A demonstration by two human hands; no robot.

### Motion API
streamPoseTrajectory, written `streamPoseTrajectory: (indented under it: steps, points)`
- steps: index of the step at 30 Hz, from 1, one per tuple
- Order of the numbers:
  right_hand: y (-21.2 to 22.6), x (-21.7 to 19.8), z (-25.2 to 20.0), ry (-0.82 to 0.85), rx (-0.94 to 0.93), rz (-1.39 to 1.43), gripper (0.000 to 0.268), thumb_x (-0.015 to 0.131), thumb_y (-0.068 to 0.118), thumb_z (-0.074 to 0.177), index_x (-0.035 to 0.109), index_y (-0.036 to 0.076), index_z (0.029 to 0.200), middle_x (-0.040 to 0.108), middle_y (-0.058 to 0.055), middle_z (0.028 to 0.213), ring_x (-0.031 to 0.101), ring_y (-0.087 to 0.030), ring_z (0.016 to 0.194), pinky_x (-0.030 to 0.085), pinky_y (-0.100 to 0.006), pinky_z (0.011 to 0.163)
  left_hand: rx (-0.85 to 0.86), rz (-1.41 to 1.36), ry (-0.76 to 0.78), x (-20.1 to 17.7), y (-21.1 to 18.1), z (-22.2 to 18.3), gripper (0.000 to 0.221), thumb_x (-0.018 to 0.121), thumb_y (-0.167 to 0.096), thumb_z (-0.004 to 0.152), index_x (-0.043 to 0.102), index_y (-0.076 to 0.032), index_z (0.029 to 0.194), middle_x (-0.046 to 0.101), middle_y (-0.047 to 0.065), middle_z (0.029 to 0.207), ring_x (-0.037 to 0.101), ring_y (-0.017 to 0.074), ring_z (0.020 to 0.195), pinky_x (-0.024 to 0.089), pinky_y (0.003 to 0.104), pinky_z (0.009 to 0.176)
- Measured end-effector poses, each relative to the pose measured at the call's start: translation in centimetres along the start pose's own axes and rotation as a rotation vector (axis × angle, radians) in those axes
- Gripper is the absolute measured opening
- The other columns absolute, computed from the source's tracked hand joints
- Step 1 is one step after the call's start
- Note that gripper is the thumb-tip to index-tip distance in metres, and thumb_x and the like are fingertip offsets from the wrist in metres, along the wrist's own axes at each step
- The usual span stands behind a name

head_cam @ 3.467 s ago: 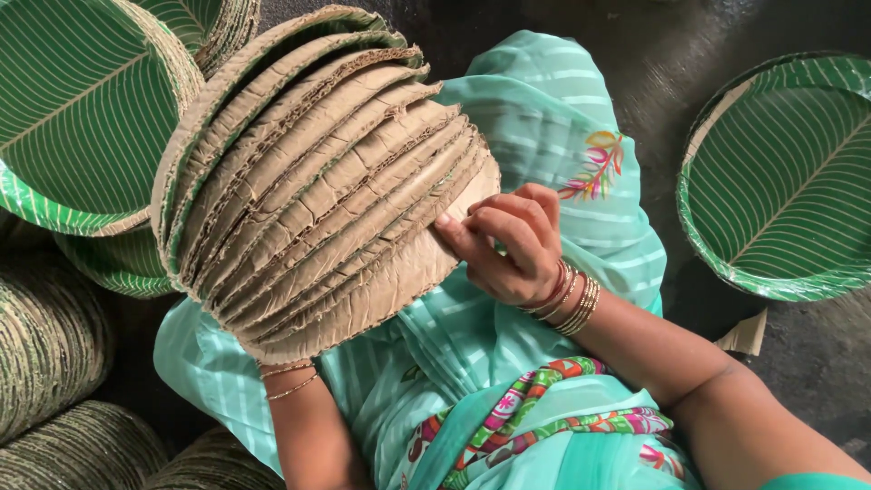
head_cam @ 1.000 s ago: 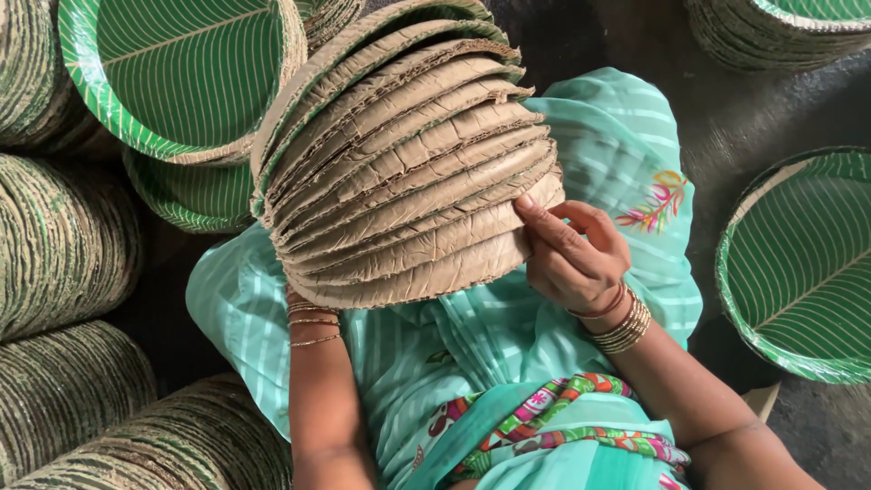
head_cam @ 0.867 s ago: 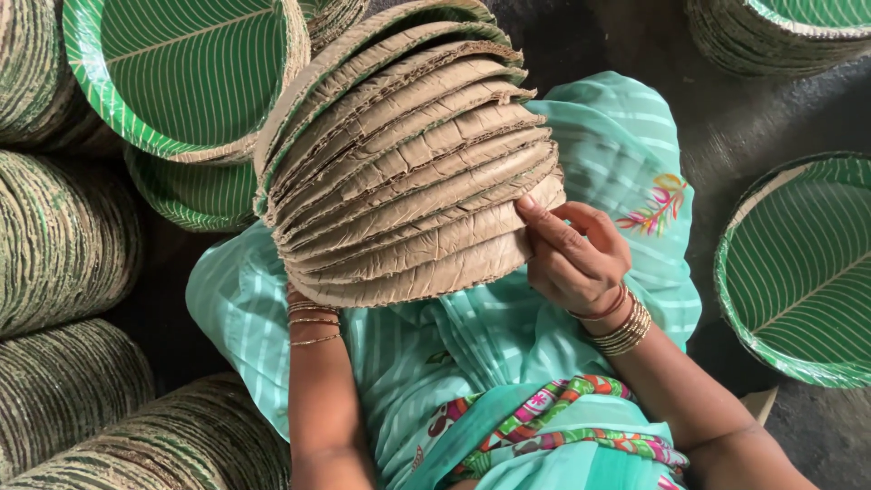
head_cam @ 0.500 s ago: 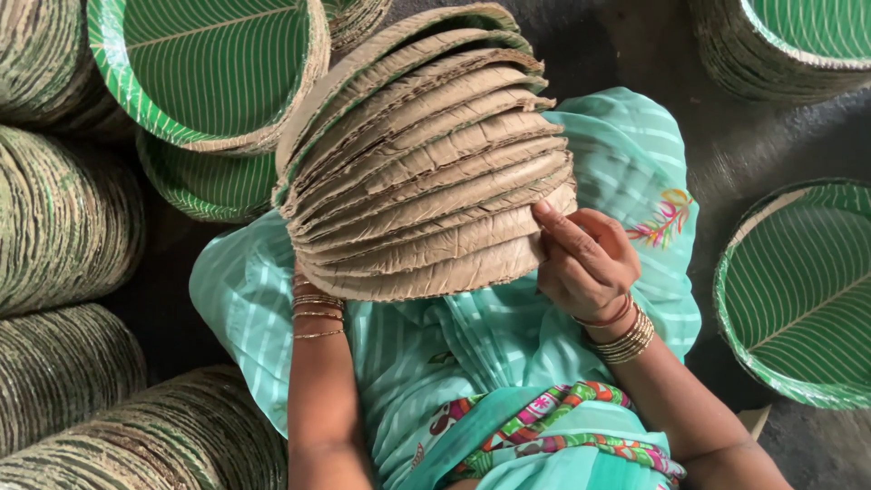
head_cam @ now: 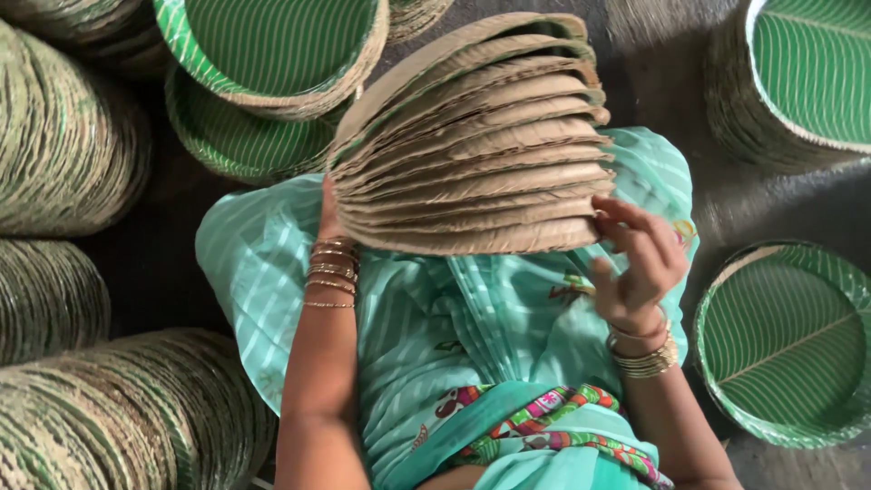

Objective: The person sits on the floor of a plate workshop and gathers disposable areca-leaf plates into stacks. They pick up individual plates from the floor, align them into a pile held on their lap, tap the edges together, and place completed stacks onto larger piles around them.

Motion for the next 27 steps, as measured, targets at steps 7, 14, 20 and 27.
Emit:
streamPoseTrajectory:
  steps: [7, 14, 20, 27]
  points:
    - [-1.2, -1.2, 2.9, 0.186, 0.098, -0.002, 0.012, 0.074, 0.001, 0.101, 0.068, 0.0, 0.111, 0.076, -0.009, 0.111, 0.073, -0.015, 0.084, 0.048, -0.023, 0.059, 0.333, 0.299, 0.15, 4.5, -0.5, -1.2, 0.057, 0.063, -0.016, 0.102, 0.039, -0.01, 0.154, 0.054, 0.01, 0.148, 0.054, 0.0236, 0.134, 0.045, 0.043, 0.119]
    - [-0.5, -1.4, 5.1, 0.343, -0.148, -0.304, 0.015, 0.077, -0.002, 0.099, 0.072, 0.006, 0.11, 0.076, -0.007, 0.108, 0.068, -0.018, 0.074, 0.052, -0.028, 0.064, 0.525, 0.702, 0.212, 7.0, -0.5, -2.4, 0.09, 0.079, 0.006, 0.089, 0.03, -0.008, 0.163, 0.05, 0.008, 0.157, 0.05, 0.0192, 0.142, 0.04, 0.039, 0.126]
    - [2.9, -0.7, 5.9, 0.254, -0.363, -0.383, 0.015, 0.074, 0.002, 0.098, 0.06, 0.004, 0.101, 0.074, -0.01, 0.111, 0.074, -0.028, 0.093, 0.058, -0.037, 0.075, 0.519, 0.636, 0.258, 10.9, -1.6, -4.0, 0.115, 0.091, 0.002, 0.076, 0.021, -0.011, 0.166, 0.042, 0.007, 0.163, 0.044, 0.0197, 0.148, 0.036, 0.038, 0.128]
    - [0.4, -2.4, 2.8, 0.146, -0.346, -0.318, 0.024, 0.069, 0.011, 0.106, 0.047, 0.005, 0.098, 0.076, -0.015, 0.109, 0.074, -0.027, 0.083, 0.055, -0.032, 0.065, 0.424, 0.563, 0.322, 12.7, -1.7, -4.9, 0.127, 0.095, 0.0, 0.067, 0.019, -0.012, 0.169, 0.037, 0.006, 0.167, 0.039, 0.0204, 0.153, 0.031, 0.038, 0.129]
Point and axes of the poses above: each hand's wrist, its own z-axis towards the middle knuckle, its own x-axis out of the palm, y = z × x, the point moved 5 cm from there along z, towards the middle knuckle
